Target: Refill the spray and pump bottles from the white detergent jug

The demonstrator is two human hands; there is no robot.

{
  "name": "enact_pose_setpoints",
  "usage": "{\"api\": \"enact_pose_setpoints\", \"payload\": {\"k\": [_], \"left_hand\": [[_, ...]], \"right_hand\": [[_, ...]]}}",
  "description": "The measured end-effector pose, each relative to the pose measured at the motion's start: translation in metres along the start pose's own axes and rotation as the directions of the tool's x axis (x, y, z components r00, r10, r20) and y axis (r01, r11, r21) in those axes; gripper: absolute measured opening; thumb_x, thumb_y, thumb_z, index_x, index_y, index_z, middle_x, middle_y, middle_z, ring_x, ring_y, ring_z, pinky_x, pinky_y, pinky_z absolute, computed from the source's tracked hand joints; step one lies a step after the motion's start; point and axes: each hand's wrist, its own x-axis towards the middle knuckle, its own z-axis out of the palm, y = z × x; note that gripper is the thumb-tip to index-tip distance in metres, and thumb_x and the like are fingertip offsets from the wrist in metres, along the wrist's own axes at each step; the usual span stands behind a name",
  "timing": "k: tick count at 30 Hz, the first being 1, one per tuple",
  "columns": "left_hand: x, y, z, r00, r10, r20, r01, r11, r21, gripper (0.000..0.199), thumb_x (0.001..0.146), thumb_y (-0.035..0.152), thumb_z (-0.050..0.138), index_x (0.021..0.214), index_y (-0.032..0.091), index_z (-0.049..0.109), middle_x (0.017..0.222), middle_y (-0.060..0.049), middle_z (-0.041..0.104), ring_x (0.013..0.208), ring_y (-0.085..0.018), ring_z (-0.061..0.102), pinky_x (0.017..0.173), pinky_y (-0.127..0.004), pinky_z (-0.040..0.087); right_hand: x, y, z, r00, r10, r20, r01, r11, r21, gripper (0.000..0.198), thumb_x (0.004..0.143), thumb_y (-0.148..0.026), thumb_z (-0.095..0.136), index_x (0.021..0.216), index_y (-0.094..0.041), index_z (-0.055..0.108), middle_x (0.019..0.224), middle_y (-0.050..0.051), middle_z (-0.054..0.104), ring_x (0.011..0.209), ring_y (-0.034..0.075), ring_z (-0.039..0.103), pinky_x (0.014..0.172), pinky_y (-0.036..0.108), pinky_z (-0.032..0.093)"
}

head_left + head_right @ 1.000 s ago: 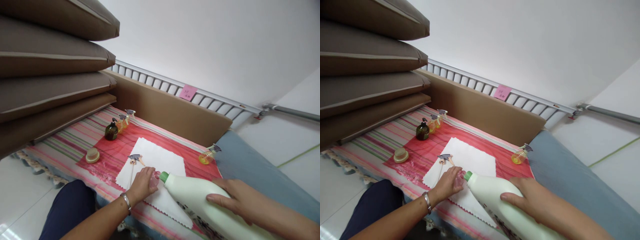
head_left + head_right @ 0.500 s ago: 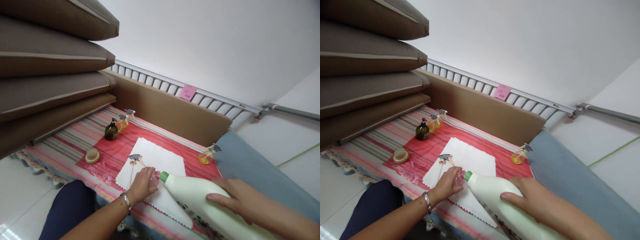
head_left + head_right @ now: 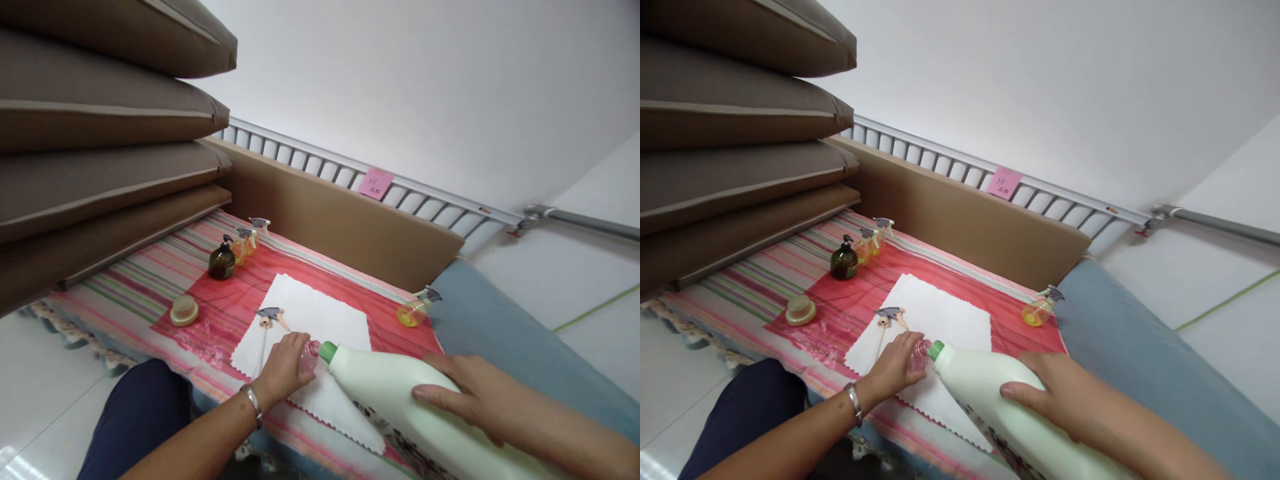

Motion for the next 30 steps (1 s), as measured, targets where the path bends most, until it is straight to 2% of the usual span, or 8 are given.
{"api": "enact_pose_setpoints", "payload": {"k": [3,8,13,16,18,22,25,30], "left_hand": [[0.000,0.000,0.000,1.000,0.004,-0.004,-0.005,1.000,-0.011,0.064,0.064,0.020,0.070,0.123,0.022,0.045,0.124,-0.010,0.053,0.117,-0.028,0.048,0.096,-0.042,0.042],[0.001,-0.002,-0.001,1.000,0.009,-0.020,-0.010,0.999,-0.033,0.062,0.064,0.019,0.068,0.122,0.018,0.046,0.122,-0.011,0.054,0.114,-0.028,0.049,0.095,-0.044,0.042],[0.002,-0.007,0.000,0.999,0.010,-0.048,-0.013,0.998,-0.058,0.060,0.065,0.019,0.067,0.121,0.018,0.046,0.120,-0.011,0.056,0.112,-0.028,0.050,0.095,-0.044,0.043],[0.002,-0.009,-0.001,0.998,0.016,-0.066,-0.021,0.996,-0.082,0.061,0.064,0.018,0.068,0.121,0.018,0.047,0.119,-0.012,0.056,0.111,-0.028,0.051,0.095,-0.044,0.043],[0.003,-0.011,-0.002,0.997,0.019,-0.075,-0.027,0.994,-0.102,0.060,0.064,0.018,0.069,0.121,0.018,0.048,0.120,-0.012,0.057,0.111,-0.028,0.052,0.096,-0.044,0.043],[0.004,-0.017,-0.005,0.996,0.036,-0.079,-0.047,0.988,-0.145,0.067,0.060,0.017,0.073,0.122,0.019,0.048,0.122,-0.012,0.057,0.113,-0.028,0.053,0.100,-0.044,0.041],[0.005,-0.021,-0.004,0.996,0.048,-0.076,-0.061,0.983,-0.171,0.072,0.057,0.015,0.075,0.124,0.018,0.048,0.125,-0.013,0.056,0.116,-0.028,0.052,0.103,-0.045,0.039],[0.004,-0.027,0.002,0.995,0.029,-0.091,-0.048,0.977,-0.207,0.078,0.055,0.016,0.077,0.127,0.017,0.045,0.129,-0.013,0.054,0.121,-0.028,0.050,0.107,-0.045,0.036]], "right_hand": [[0.000,0.003,0.000,0.987,-0.012,0.163,0.018,0.999,-0.032,0.034,0.081,-0.049,0.053,0.085,-0.019,0.069,0.076,0.006,0.070,0.055,0.017,0.062,0.033,0.018,0.037],[0.001,0.009,0.007,0.993,-0.029,0.112,0.026,0.999,0.030,0.035,0.078,-0.050,0.056,0.078,-0.017,0.068,0.075,0.007,0.068,0.054,0.018,0.061,0.031,0.018,0.035],[0.002,0.021,0.026,0.997,-0.066,0.045,0.061,0.992,0.111,0.038,0.072,-0.056,0.060,0.075,-0.019,0.069,0.073,0.005,0.069,0.057,0.019,0.062,0.031,0.019,0.035],[0.000,0.034,0.038,0.999,0.004,-0.041,0.004,0.982,0.189,0.038,0.064,-0.054,0.063,0.078,-0.020,0.071,0.078,0.005,0.071,0.053,0.020,0.061,0.035,0.023,0.040],[-0.002,0.048,0.044,0.987,0.080,-0.136,-0.041,0.963,0.265,0.039,0.063,-0.053,0.064,0.083,-0.021,0.071,0.072,0.003,0.071,0.048,0.018,0.058,0.043,0.027,0.044],[-0.004,0.076,0.057,0.919,0.205,-0.338,-0.037,0.895,0.444,0.043,0.070,-0.057,0.058,0.089,-0.019,0.066,0.042,-0.004,0.053,0.050,0.020,0.056,0.054,0.028,0.046],[0.003,0.085,0.073,0.862,0.274,-0.426,0.028,0.814,0.581,0.040,0.072,-0.058,0.058,0.084,-0.020,0.061,0.040,-0.007,0.048,0.046,0.017,0.050,0.049,0.027,0.041],[0.040,0.084,0.114,0.670,0.405,-0.623,0.123,0.767,0.630,0.035,0.071,-0.056,0.061,0.072,-0.021,0.053,0.047,-0.006,0.052,0.048,0.016,0.049,0.052,0.027,0.040]]}}
